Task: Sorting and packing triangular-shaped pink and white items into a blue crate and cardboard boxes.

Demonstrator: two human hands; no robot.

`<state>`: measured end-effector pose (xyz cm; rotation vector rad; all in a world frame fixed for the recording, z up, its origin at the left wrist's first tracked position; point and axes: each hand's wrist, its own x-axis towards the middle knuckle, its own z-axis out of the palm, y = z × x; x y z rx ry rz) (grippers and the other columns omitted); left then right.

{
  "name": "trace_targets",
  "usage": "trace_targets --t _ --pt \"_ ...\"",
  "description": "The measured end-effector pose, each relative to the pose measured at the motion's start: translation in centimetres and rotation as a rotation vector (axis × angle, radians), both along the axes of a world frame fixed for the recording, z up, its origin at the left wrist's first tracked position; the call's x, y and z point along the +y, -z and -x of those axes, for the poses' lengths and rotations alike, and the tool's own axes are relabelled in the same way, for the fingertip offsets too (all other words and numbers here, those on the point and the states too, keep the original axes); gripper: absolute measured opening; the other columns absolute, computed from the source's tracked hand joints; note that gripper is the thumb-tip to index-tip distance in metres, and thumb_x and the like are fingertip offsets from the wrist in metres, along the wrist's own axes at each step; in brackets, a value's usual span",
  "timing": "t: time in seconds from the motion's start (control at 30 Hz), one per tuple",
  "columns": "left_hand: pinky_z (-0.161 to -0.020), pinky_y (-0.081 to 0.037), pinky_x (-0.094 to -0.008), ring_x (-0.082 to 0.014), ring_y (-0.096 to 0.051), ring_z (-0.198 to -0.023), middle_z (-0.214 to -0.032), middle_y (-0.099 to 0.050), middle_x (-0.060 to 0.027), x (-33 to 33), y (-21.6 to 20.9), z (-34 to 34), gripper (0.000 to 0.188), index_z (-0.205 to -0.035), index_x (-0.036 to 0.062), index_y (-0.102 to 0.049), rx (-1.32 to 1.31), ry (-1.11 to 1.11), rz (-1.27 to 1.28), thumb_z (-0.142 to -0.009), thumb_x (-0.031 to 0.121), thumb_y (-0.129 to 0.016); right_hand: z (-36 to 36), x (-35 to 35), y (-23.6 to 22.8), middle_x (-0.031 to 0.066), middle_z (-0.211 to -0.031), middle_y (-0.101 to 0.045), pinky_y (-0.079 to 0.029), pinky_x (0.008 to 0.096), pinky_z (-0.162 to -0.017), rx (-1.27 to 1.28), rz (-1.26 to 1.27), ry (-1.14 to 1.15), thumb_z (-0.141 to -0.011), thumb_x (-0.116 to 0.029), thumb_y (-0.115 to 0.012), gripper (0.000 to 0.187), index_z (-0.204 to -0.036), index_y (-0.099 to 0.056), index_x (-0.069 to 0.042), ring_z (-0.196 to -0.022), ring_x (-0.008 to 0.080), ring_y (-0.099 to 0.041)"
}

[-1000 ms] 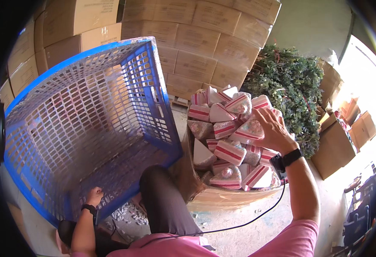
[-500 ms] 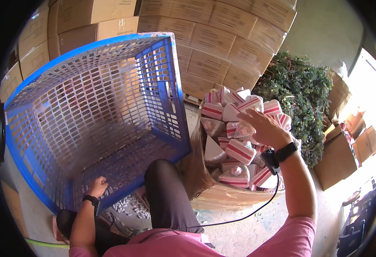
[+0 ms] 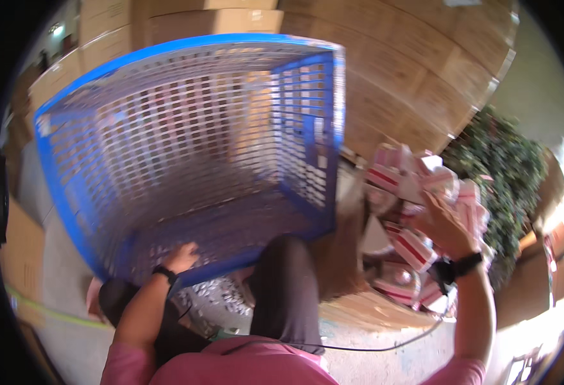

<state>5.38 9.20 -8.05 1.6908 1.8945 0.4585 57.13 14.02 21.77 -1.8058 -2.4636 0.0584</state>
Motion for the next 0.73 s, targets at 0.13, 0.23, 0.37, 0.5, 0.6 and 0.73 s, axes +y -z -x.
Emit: trace_targets --t 0.13,0.23,0.37,0.5,0.6,0.73 --pt "-0.077 -0.045 -0.0388 -0.0340 -0.057 -0.092 -0.099 -0.059 -0.0223 0.4 -0.4 0.0 0.038 -0.105 -0.0023 -0.054 -0.075 0.002 0.037 -0.076 0.022 -0.057 2.5 0.7 -2.0 0.0195 -0.134 -0.032 -0.025 0.0428 -0.101 -0.325 -0.222 -0.001 -0.068 -0.030 -0.065 0.072 -0.130 -0.035 -0.008 -0.125 0.0345 -0.028" --pt "-0.075 -0.045 -0.0405 -0.0356 -0.057 -0.088 -0.090 -0.060 -0.0229 -0.2 -0.1 1.9 0.031 -0.098 -0.0009 -0.057 -0.098 -0.147 -0.178 -0.074 0.018 -0.055 6.8 2.7 -3.6 0.0194 -0.129 -0.038 -0.027 0.0410 -0.100 -0.185 -0.200 -0.224 -0.071 -0.025 -0.064 0.060 -0.123 -0.043 -0.005 -0.122 0.0347 -0.032" --pt "-0.068 -0.046 -0.0389 -0.0342 -0.058 -0.077 -0.079 -0.060 -0.0194 -0.7 -7.0 5.3 0.018 -0.087 0.0011 -0.058 -0.177 -0.402 -0.540 -0.073 0.013 -0.056 14.5 5.7 -4.8 0.0165 -0.122 -0.046 -0.034 0.0359 -0.096 -0.100 -0.068 -0.368 -0.072 -0.020 -0.062 0.051 -0.118 -0.048 -0.004 -0.115 0.0293 -0.043" --pt "-0.082 -0.039 -0.0402 -0.0334 -0.050 -0.094 -0.100 -0.054 -0.0163 -2.2 -13.4 11.8 0.036 -0.103 0.0027 -0.050 0.335 -0.706 -1.057 -0.068 0.003 -0.059 16.3 12.4 -2.4 0.0157 -0.120 -0.048 -0.036 0.0349 -0.094 0.007 -0.010 -0.345 -0.071 -0.016 -0.062 0.050 -0.117 -0.048 -0.004 -0.113 0.0279 -0.046" --pt "-0.092 -0.031 -0.0417 -0.0367 -0.042 -0.105 -0.110 -0.048 -0.0206 -3.9 -15.0 16.5 0.048 -0.113 -0.0006 -0.044 0.609 -0.889 -1.062 -0.068 0.007 -0.062 16.6 18.6 1.6 0.0168 -0.116 -0.051 -0.036 0.0355 -0.094 0.108 -0.037 -0.285 -0.069 -0.016 -0.062 0.050 -0.116 -0.049 -0.003 -0.111 0.0286 -0.047" --pt "-0.101 -0.025 -0.0369 -0.0355 -0.037 -0.117 -0.127 -0.037 -0.0243 -5.7 -13.7 21.2 0.069 -0.130 -0.0057 -0.025 -0.045 -1.054 -0.894 -0.077 0.018 -0.062 17.6 26.3 6.1 0.0175 -0.125 -0.046 -0.034 0.0366 -0.097 0.481 -0.144 -0.331 -0.068 -0.015 -0.060 0.061 -0.126 -0.041 -0.010 -0.117 0.0268 -0.043"
